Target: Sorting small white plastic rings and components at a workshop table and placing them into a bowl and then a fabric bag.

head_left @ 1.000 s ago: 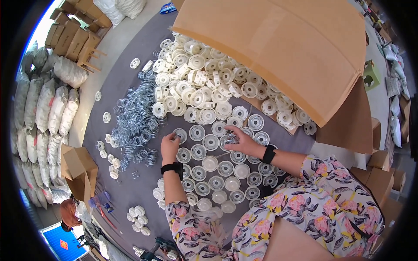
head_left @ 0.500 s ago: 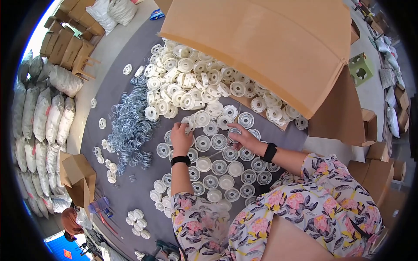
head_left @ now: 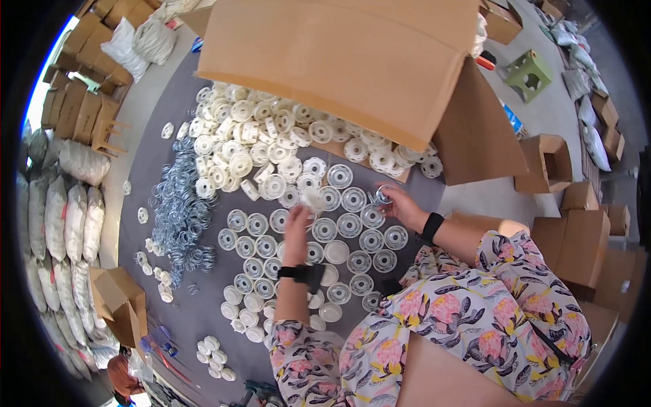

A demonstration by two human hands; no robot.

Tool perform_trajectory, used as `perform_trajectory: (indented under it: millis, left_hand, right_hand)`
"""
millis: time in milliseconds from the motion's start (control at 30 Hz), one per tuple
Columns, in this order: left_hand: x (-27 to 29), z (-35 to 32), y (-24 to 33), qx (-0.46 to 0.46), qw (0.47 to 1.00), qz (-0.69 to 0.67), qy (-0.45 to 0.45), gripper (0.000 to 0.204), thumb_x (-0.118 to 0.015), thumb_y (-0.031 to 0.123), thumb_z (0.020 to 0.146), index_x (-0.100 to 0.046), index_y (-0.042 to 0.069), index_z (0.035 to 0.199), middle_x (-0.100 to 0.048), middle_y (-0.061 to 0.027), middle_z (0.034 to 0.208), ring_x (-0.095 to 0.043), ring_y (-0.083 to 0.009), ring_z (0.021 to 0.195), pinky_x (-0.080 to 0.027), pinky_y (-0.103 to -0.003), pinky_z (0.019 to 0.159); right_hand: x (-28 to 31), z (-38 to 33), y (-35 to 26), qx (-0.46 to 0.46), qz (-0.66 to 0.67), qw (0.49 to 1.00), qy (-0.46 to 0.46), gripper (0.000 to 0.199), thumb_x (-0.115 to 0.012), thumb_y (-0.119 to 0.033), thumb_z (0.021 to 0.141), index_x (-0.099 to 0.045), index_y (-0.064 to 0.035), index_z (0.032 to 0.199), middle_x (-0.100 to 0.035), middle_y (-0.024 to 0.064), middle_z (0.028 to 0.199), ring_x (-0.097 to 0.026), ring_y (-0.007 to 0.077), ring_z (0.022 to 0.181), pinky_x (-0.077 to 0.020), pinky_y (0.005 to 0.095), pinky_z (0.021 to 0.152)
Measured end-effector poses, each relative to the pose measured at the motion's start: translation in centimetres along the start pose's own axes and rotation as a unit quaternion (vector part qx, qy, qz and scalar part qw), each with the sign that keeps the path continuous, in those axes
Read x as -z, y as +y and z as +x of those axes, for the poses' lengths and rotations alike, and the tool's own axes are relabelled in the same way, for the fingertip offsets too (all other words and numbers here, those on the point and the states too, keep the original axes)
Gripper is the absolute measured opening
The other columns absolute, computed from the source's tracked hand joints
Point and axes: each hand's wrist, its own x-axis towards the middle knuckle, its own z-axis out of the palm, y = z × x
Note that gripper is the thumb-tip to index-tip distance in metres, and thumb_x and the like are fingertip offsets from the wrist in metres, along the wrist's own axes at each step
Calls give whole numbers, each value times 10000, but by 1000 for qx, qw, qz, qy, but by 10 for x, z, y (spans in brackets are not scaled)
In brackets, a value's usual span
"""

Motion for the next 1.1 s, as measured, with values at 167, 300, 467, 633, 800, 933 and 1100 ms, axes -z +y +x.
perform_trajectory:
  millis: [167,300,467,633,800,933,1100]
  left_hand:
    - [-86,13,-59,153,951,-126,-237,228,-575,176,836,-528,55,1025,-616,-85,974,-585,-186,859,-460,-318,719]
    - [-127,23,-77,215,930,-91,-283,241,-578,167,833,-523,26,1020,-616,-101,941,-598,-195,807,-475,-322,676]
    - [-136,15,-74,-179,896,390,-114,284,-556,63,813,-486,13,1083,-585,-99,872,-604,-180,733,-482,-263,600]
    - [-153,-23,-69,-221,918,251,-213,425,-625,40,759,-473,24,1155,-529,-108,1089,-584,-166,836,-483,-280,642]
    - [-146,-37,-87,-234,893,268,-277,391,-660,65,767,-513,20,1127,-564,-77,1044,-581,-130,840,-473,-227,693]
    - [-154,-61,-77,16,966,105,-236,267,-623,151,824,-548,4,1034,-615,-55,864,-614,-139,736,-484,-241,660]
    - [-159,-65,-81,133,978,50,-152,280,-573,241,864,-542,-5,993,-593,-85,848,-608,-172,740,-475,-264,661]
  right_hand:
    - [34,-17,7,11,46,995,88,321,-538,-298,845,-481,-172,1134,-536,9,891,-564,151,700,-458,296,586]
    - [54,-32,14,19,66,989,133,281,-520,-325,853,-491,-180,1092,-554,-7,851,-564,143,693,-445,286,591]
    - [63,-31,24,32,96,983,156,280,-544,-359,827,-487,-173,1028,-549,-4,839,-558,150,676,-417,295,574]
    - [72,-26,41,12,119,988,99,286,-530,-373,832,-487,-167,1027,-554,-8,851,-548,140,669,-419,301,590]
    - [60,-29,40,-20,111,993,42,274,-528,-369,837,-521,-119,951,-555,-6,794,-543,115,678,-429,271,586]
    - [63,-23,38,94,-64,989,96,332,-551,-394,838,-554,-63,873,-548,8,734,-528,102,667,-414,240,559]
    - [83,-7,29,87,-224,971,-8,427,-560,-467,826,-572,-40,834,-547,14,715,-482,97,588,-392,252,537]
